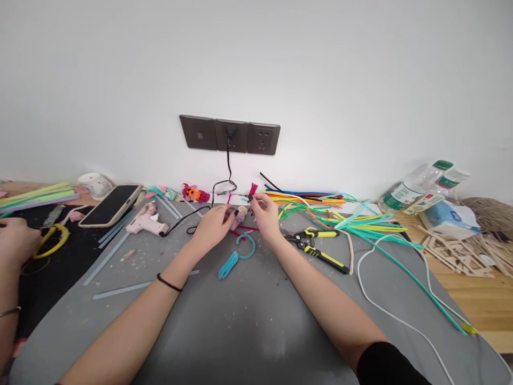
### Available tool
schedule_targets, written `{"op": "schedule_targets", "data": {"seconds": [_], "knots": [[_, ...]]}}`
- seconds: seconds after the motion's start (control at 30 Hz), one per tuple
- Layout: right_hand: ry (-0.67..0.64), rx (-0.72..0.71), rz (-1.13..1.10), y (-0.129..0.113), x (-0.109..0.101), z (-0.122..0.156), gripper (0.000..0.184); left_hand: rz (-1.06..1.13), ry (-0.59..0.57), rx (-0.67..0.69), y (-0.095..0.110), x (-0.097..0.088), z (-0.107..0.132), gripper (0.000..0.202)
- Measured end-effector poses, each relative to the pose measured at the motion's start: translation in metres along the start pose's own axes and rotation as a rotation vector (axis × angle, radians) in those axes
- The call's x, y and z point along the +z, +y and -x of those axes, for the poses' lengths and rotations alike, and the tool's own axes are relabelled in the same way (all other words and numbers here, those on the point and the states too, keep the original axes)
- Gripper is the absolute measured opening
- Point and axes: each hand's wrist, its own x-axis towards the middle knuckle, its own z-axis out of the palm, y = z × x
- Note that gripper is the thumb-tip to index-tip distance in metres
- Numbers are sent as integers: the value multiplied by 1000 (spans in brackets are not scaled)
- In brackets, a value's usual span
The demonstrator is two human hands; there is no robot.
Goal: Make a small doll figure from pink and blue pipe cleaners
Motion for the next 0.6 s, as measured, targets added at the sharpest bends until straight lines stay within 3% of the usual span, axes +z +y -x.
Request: {"op": "schedule_targets", "data": {"seconds": [0.17,0.3,0.43,0.6], "knots": [[-30,11,-1,5,-5,-6,28,88,-88,-37,0,8,-4,30],[-86,48,-123,4,-3,-4,29,405,-138,-262,-3,3,-5,37],[-220,124,-319,0,-3,-1,31,898,4,-459,-1,-1,-8,50],[-377,190,-415,-6,-2,2,35,1297,150,-452,4,-8,-12,55]]}}
